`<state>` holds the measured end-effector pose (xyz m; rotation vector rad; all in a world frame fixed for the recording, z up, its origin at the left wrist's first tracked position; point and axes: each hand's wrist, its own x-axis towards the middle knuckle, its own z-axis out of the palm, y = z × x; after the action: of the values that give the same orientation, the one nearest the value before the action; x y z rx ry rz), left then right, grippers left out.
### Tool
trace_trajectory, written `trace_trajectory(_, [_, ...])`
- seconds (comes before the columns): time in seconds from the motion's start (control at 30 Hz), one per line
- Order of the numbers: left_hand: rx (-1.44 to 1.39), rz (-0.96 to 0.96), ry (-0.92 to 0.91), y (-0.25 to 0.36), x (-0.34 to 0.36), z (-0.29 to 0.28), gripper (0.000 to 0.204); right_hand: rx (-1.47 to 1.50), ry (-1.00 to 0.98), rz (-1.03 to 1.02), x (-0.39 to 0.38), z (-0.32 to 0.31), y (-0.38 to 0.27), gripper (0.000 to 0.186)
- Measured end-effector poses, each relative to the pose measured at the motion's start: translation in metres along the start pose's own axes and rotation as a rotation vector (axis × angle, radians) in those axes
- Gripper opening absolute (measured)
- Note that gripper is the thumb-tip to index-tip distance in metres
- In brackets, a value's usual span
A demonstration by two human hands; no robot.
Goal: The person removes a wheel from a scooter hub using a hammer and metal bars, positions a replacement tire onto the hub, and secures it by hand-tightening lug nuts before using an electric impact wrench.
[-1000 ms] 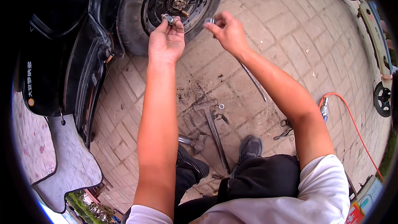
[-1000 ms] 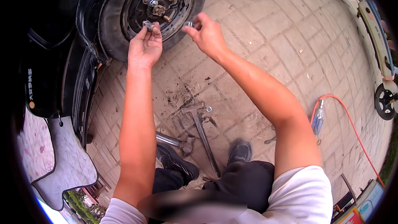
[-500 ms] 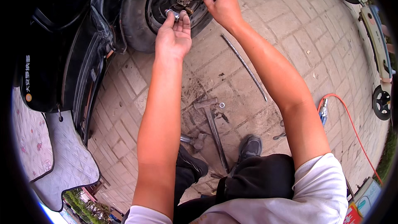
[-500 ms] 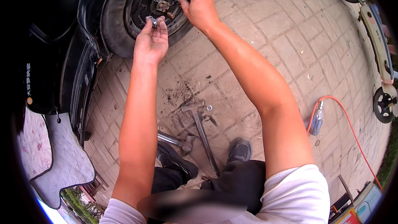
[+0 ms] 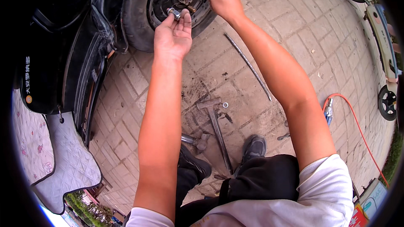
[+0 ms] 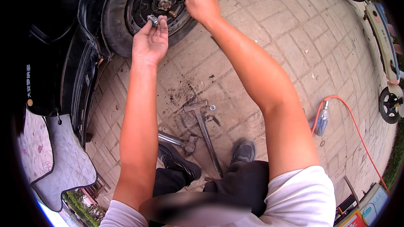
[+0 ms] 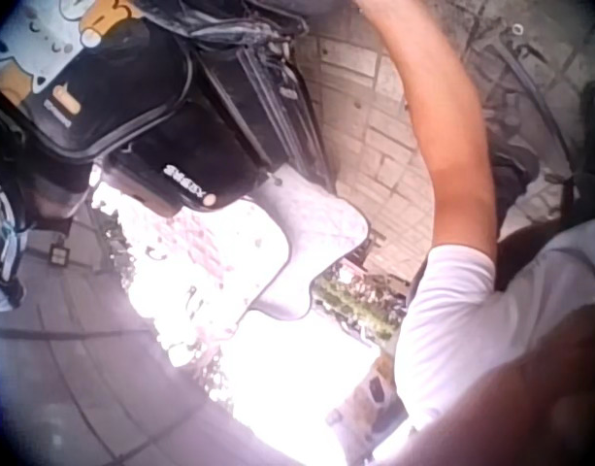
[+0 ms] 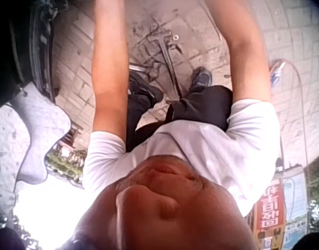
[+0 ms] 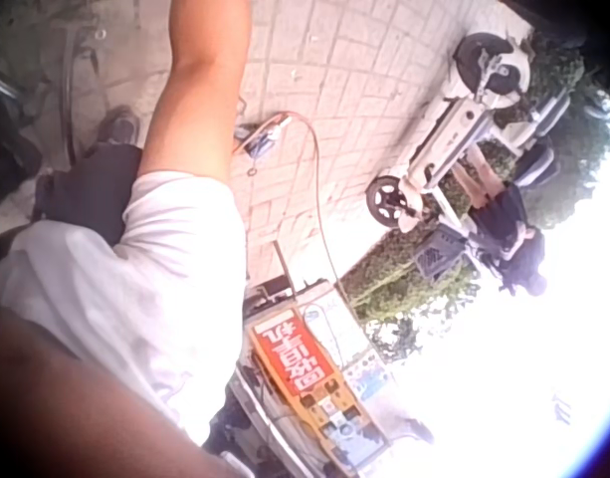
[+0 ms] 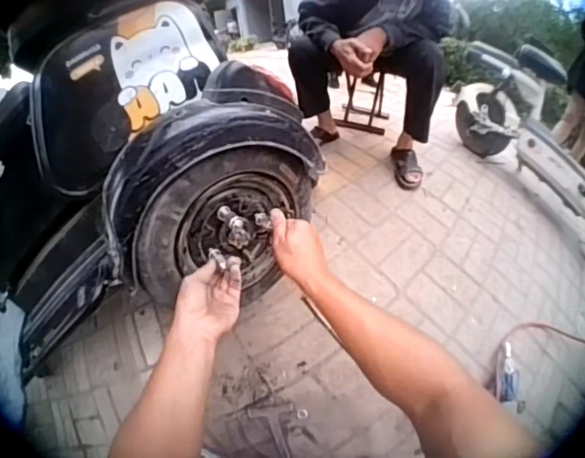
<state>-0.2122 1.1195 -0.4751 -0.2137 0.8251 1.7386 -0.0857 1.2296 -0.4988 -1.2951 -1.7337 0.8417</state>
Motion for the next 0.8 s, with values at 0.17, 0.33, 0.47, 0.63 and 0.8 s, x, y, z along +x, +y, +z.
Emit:
trace_trajectory(0.17, [0.048, 0.021, -0.046, -0.002, -0.007, -0.001, 0.022, -0.005, 0.089, -0.097, -0.011, 0.0, -0.006, 0.057])
trace_trajectory(0.33, [0.048, 0.075, 0.06, -0.009, -0.008, 0.006, 0.022, -0.089, -0.058, -0.009, 0.002, 0.0, -0.004, 0.052])
trace_trajectory(0.47, [-0.022, 0.079, 0.069, -0.011, -0.006, 0.012, 0.022, -0.024, 0.055, -0.056, -0.013, 0.0, -0.004, 0.052])
trace_trajectory(0.63, [0.074, 0.067, 0.091, -0.009, -0.006, 0.016, 0.02, -0.096, -0.037, -0.079, -0.006, -0.004, -0.002, 0.048])
trace_trajectory(0.8, [0.242, 0.095, 0.129, -0.009, -0.01, 0.009, 0.015, -0.114, -0.163, -0.098, -0.033, -0.011, -0.022, 0.034])
